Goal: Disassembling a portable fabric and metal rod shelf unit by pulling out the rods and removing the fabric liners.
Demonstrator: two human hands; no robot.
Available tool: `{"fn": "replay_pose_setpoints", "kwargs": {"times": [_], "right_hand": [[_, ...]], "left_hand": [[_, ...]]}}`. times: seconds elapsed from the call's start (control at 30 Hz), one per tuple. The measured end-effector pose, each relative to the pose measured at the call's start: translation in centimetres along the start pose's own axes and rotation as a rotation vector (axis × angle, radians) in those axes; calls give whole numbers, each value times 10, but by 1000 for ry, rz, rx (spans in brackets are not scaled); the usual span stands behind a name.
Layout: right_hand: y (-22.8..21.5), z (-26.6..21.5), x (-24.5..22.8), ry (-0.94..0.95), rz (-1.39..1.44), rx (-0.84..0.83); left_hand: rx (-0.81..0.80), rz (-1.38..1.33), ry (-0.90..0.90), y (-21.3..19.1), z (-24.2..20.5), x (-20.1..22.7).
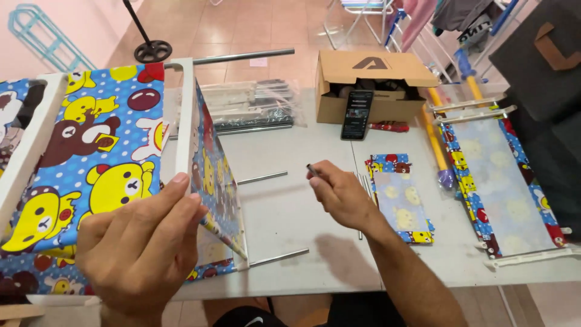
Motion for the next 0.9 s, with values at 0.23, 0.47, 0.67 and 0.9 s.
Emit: {"fn": "replay_pose_setpoints", "kwargs": {"times": [0.23, 0.47, 0.67, 0.9], "right_hand": [[15, -18, 119, 759, -18, -44], [72, -41, 217, 433, -394, 89], [59, -40, 230, 394, -625, 159], [95, -44, 143, 96, -261, -36]], "left_hand": [[4, -10, -17, -2, -7, 1], [11, -23, 11, -2, -21, -7], [-14, -5, 97, 3, -42, -6], [36, -200, -562, 69, -222, 5]]}}
Point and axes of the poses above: each hand's wrist, its own z-axis towards the middle knuckle, its own y-axis out of the palm, x = y × z, the point moved 8 cm from there along z, towards the middle knuckle, and after that the axes turned 1 degree about -y, right-handed, at the moved point
